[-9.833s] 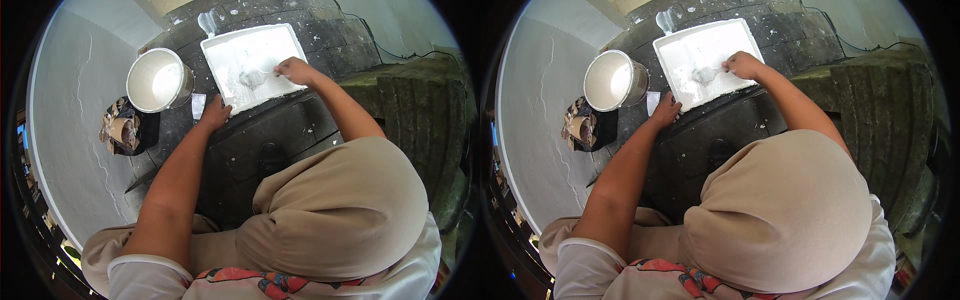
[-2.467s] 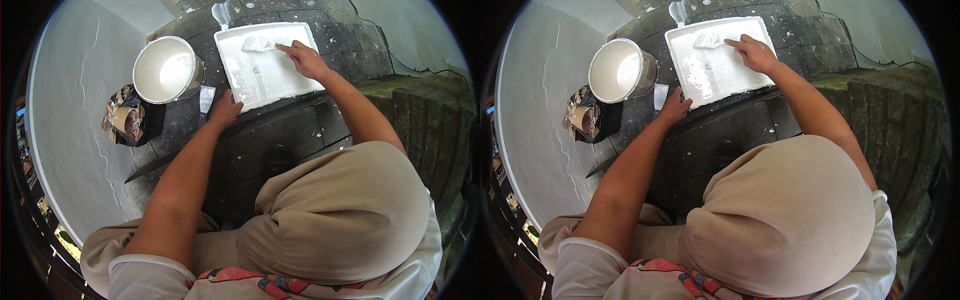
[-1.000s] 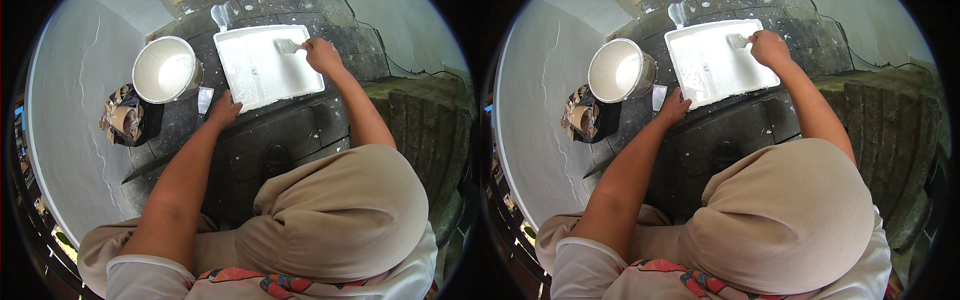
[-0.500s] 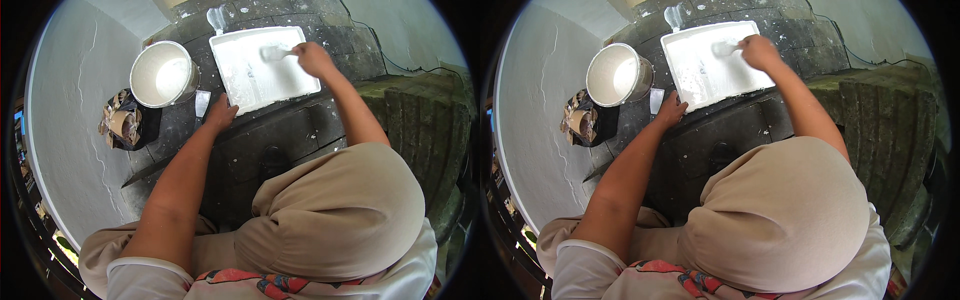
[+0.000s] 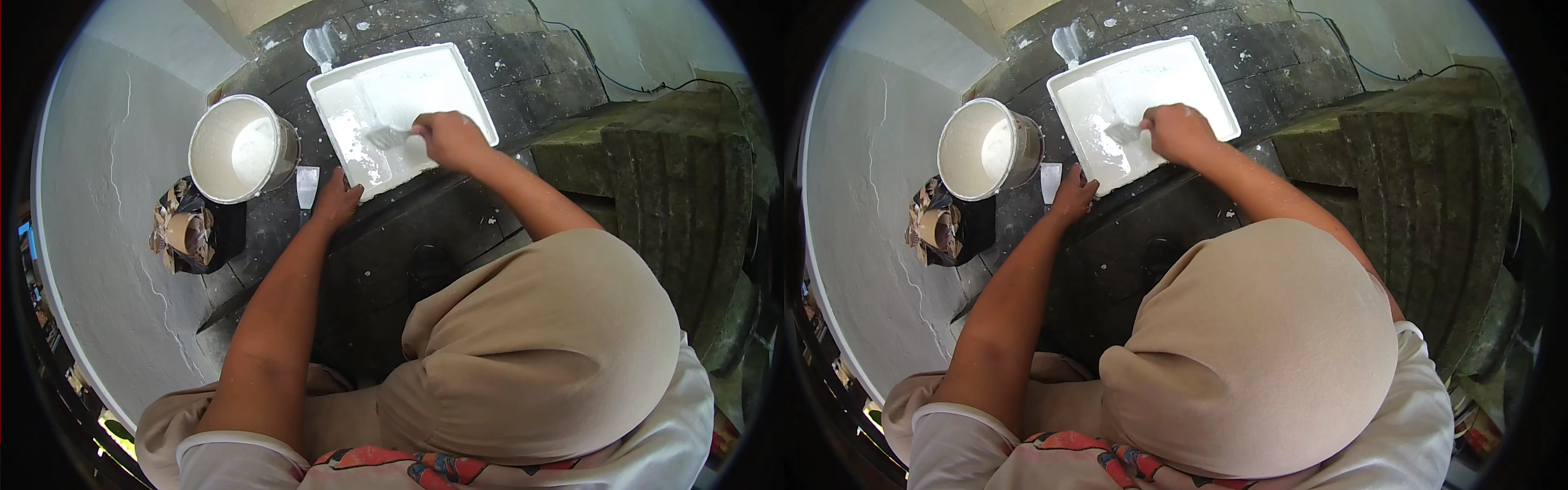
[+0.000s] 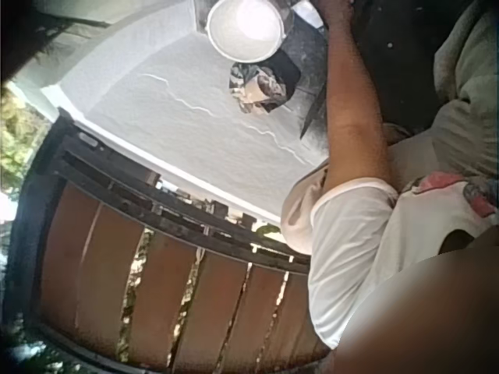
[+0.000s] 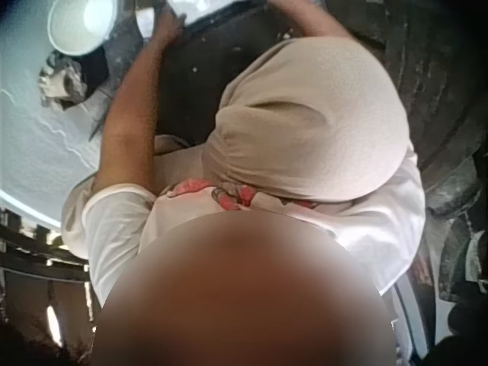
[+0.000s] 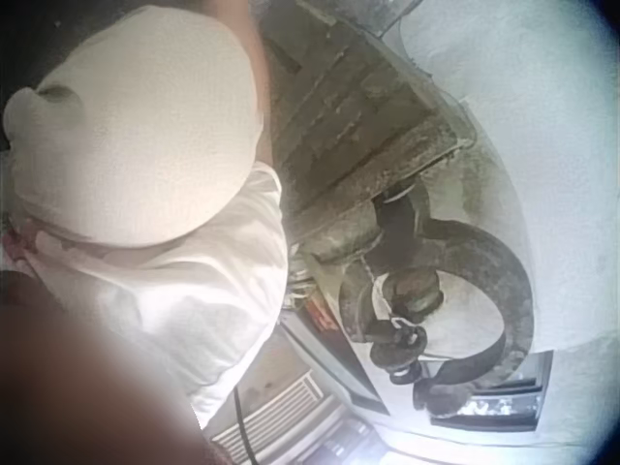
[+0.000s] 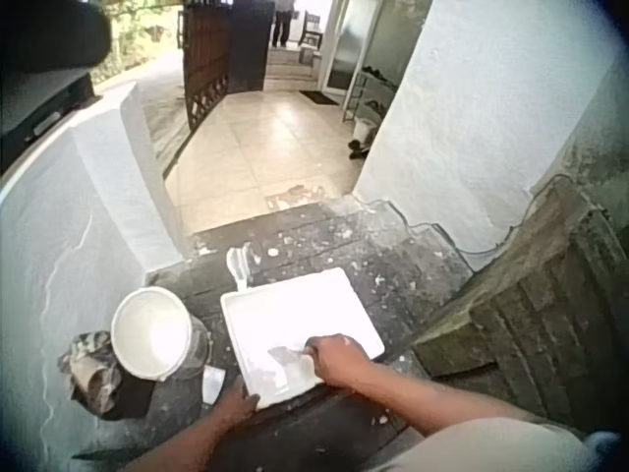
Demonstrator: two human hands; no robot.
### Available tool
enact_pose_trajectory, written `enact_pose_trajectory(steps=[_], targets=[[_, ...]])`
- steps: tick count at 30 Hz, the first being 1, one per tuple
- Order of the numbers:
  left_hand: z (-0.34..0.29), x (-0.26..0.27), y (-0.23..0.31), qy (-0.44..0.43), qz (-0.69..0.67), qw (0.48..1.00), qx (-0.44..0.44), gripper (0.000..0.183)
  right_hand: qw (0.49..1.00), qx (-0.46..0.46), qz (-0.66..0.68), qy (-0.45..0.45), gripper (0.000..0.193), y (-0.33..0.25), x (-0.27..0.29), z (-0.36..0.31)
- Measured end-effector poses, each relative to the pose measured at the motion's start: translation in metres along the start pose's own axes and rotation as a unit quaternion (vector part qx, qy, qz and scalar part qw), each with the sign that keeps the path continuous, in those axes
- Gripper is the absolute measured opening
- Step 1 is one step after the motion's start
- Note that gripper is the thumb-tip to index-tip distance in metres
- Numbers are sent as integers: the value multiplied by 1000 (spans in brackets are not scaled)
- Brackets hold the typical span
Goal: The person is mixing white paint in a tray using a paintbrush.
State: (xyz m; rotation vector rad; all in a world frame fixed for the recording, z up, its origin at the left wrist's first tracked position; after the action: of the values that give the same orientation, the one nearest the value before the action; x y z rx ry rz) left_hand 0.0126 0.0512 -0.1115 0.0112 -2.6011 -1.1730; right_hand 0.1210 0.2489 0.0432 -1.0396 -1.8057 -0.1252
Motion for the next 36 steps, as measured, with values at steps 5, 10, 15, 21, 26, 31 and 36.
enact_pose_trajectory(steps=[5,10,15,21,26,31,36], targets=[[-1,1,7,6,3,1000,-23,37,986,-106,-26,122,23,65,71,11],[2,1,6,13,13,999,-30,38,977,-117,-114,139,23,85,71,47],[3,-2,3,9,8,1000,-24,39,993,1,-72,98,22,31,15,88],[-8,5,9,15,28,999,-20,38,988,140,-60,27,21,-51,-28,50],[-4,2,6,3,23,1000,-6,40,996,68,-29,42,19,-23,1,16],[-7,4,17,7,23,1000,-12,40,994,-31,-21,103,25,17,58,-1],[-9,5,20,8,27,999,-18,40,987,-57,-70,134,22,67,30,14]])
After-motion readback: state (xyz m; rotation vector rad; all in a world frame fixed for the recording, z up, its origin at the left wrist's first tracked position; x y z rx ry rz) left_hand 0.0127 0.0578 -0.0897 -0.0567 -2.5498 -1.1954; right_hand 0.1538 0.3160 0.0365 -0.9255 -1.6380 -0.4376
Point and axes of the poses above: each hand's wrist, its own z-axis towards the middle knuckle, its own x-axis out of the back of the hand, y = z × x, the point moved 7 cm from there along z, towards the middle knuckle, and after that the axes turned 7 degrees about -y, right-handed, at the moved point
